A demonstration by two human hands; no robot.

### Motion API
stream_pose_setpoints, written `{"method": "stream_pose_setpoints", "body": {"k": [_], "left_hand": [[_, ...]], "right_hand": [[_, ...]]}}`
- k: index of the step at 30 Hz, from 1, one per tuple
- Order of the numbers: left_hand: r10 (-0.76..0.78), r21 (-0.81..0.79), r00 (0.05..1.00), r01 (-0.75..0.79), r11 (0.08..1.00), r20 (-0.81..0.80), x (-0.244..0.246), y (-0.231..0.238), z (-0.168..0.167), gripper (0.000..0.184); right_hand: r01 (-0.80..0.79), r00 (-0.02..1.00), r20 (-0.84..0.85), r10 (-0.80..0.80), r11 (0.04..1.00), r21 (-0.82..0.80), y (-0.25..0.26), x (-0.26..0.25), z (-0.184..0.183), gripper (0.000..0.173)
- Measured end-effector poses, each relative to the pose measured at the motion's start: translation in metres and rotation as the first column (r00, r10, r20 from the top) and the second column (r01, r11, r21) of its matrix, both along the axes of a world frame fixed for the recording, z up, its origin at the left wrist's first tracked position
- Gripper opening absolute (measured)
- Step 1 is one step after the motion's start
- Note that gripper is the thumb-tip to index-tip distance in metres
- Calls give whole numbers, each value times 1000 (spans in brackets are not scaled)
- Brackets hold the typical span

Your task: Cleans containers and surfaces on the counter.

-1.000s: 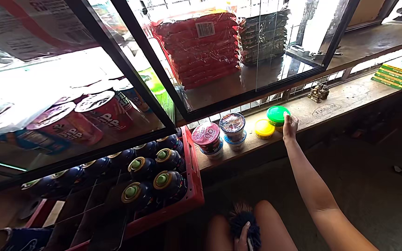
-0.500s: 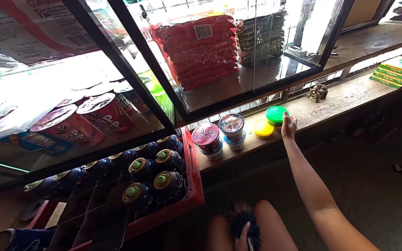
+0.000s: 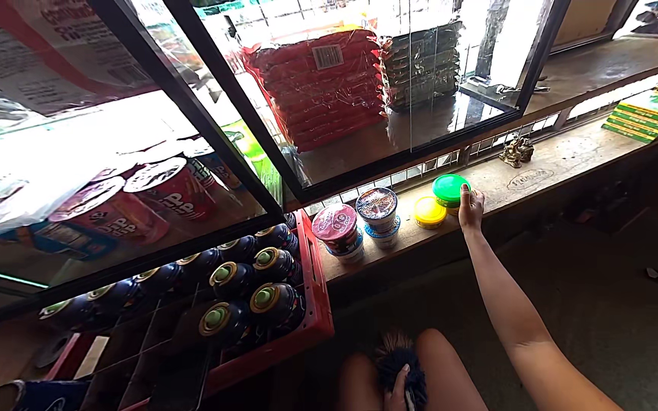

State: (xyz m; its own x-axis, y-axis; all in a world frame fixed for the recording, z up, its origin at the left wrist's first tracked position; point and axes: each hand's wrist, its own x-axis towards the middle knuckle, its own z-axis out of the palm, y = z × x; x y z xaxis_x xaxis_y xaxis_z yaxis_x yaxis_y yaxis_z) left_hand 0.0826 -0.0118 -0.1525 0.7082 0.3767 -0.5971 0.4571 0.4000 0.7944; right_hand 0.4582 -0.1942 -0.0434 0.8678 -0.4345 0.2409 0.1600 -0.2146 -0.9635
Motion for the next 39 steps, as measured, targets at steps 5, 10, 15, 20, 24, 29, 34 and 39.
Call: {"method": "stream_pose_setpoints", "body": {"k": [5,10,15,20,24,29,34,39], "left_hand": [[4,-5,1000,-4,1000,20,0,0,2,31],[7,-5,1000,-7,1000,8,0,-1,-1,32],[3,-8,1000,-3,1000,9,0,0,0,32],[3,-11,1000,-2,1000,16,-1,0,-1,31],[-1,-13,1000,2,1000,11,-1,1,-1,32],[7,-12,1000,-7,1000,2,0,1,1,32],[5,-3,1000,-5,1000,-1,0,1,2,35],[7,-5,1000,-7,1000,-5,0,1,2,33]], "right_hand": [[7,1000,1,-7,1000,-13,0,1,0,58],[-4,1000,0,4,1000,-19,-1,1,-3,58],[-78,992,93,89,991,-110,-11,1,-19,69],[-201,971,100,216,969,-144,-28,2,-34,112],[-220,964,110,241,960,-175,-30,4,-38,149],[-179,961,176,213,966,-188,-27,-1,-42,164],[-150,951,226,212,953,-264,-24,-2,-46,169],[-105,944,256,209,924,-368,-21,-2,-48,170]]}}
